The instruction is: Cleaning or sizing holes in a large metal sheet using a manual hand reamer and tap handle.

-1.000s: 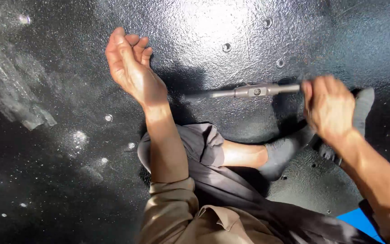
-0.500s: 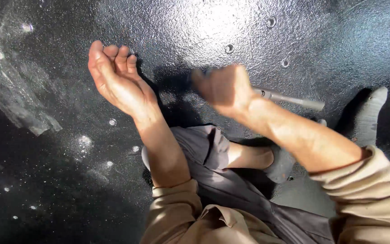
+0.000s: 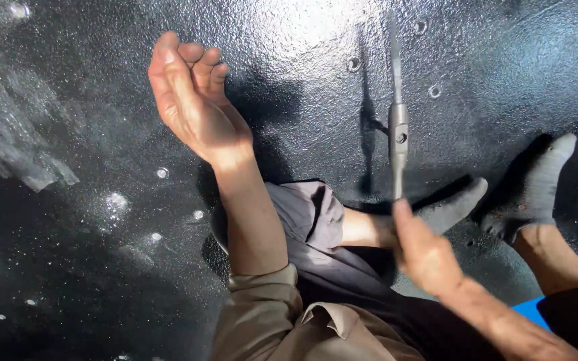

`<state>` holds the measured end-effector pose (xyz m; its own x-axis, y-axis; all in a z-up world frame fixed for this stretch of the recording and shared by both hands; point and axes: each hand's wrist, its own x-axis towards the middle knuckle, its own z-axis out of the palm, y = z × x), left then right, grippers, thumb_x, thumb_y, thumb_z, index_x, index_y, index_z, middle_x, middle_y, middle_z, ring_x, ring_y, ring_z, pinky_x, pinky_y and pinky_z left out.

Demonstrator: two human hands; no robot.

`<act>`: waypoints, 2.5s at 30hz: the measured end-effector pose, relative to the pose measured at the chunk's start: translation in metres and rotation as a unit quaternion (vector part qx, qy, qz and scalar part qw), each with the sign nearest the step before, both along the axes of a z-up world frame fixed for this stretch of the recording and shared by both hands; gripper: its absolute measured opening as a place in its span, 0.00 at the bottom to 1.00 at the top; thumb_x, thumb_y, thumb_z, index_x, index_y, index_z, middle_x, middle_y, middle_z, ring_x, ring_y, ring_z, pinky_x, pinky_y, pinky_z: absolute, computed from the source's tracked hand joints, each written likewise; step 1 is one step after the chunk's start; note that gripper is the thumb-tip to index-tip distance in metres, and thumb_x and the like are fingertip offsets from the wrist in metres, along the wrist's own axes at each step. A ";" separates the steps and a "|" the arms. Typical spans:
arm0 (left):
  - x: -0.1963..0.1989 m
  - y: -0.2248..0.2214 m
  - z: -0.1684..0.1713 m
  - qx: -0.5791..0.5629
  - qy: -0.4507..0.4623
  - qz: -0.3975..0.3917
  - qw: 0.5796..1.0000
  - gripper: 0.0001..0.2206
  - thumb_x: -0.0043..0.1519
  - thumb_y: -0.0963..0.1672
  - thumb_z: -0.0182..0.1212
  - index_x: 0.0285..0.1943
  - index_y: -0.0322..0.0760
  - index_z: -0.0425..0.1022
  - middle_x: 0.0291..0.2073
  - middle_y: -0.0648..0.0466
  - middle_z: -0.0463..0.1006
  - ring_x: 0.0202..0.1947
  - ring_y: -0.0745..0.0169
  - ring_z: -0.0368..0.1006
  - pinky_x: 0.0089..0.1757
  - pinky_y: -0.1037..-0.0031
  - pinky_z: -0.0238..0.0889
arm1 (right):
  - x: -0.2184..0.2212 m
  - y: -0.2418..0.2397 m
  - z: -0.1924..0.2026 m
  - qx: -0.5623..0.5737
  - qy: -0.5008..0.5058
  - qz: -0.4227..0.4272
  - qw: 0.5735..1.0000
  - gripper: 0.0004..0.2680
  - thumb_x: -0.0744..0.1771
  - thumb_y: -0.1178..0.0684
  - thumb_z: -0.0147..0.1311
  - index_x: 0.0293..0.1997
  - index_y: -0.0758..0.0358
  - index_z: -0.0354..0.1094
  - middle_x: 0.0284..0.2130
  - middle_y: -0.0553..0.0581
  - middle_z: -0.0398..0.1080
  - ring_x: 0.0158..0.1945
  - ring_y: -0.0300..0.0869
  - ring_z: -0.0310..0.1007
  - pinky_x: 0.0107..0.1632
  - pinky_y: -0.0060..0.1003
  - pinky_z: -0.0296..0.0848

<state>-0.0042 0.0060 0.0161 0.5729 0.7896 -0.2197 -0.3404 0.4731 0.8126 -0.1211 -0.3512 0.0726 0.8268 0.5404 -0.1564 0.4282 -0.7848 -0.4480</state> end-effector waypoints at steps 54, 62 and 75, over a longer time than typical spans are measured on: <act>-0.005 -0.005 -0.005 0.014 -0.020 0.027 0.999 0.14 0.74 0.46 0.58 0.63 0.31 0.71 0.42 0.50 0.78 0.41 0.61 0.78 0.43 0.71 0.73 | 0.084 0.140 -0.005 -0.063 0.183 0.171 0.966 0.10 0.69 0.53 0.55 0.56 0.58 0.70 0.25 0.57 0.74 0.27 0.51 0.77 0.28 0.46 0.74; 0.002 -0.004 -0.011 0.004 0.026 0.039 0.999 0.14 0.72 0.45 0.59 0.61 0.31 0.72 0.40 0.51 0.79 0.38 0.62 0.78 0.40 0.74 0.73 | 0.189 0.173 -0.004 -0.082 0.028 0.094 0.992 0.09 0.68 0.46 0.56 0.48 0.58 0.71 0.34 0.62 0.72 0.31 0.56 0.75 0.28 0.53 0.73; 0.000 -0.005 -0.004 -0.003 0.021 0.032 0.999 0.15 0.73 0.46 0.57 0.63 0.30 0.70 0.41 0.52 0.77 0.40 0.64 0.77 0.42 0.75 0.71 | 0.089 -0.082 -0.131 0.216 0.041 -0.497 0.840 0.07 0.73 0.55 0.55 0.48 0.64 0.60 0.37 0.52 0.66 0.38 0.35 0.64 0.43 0.30 0.68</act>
<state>-0.0047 0.0008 0.0118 0.5109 0.8231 -0.2481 -0.3359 0.4567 0.8238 -0.0318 -0.4329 -0.0579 0.8990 -0.3884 -0.2023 -0.3882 -0.4927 -0.7788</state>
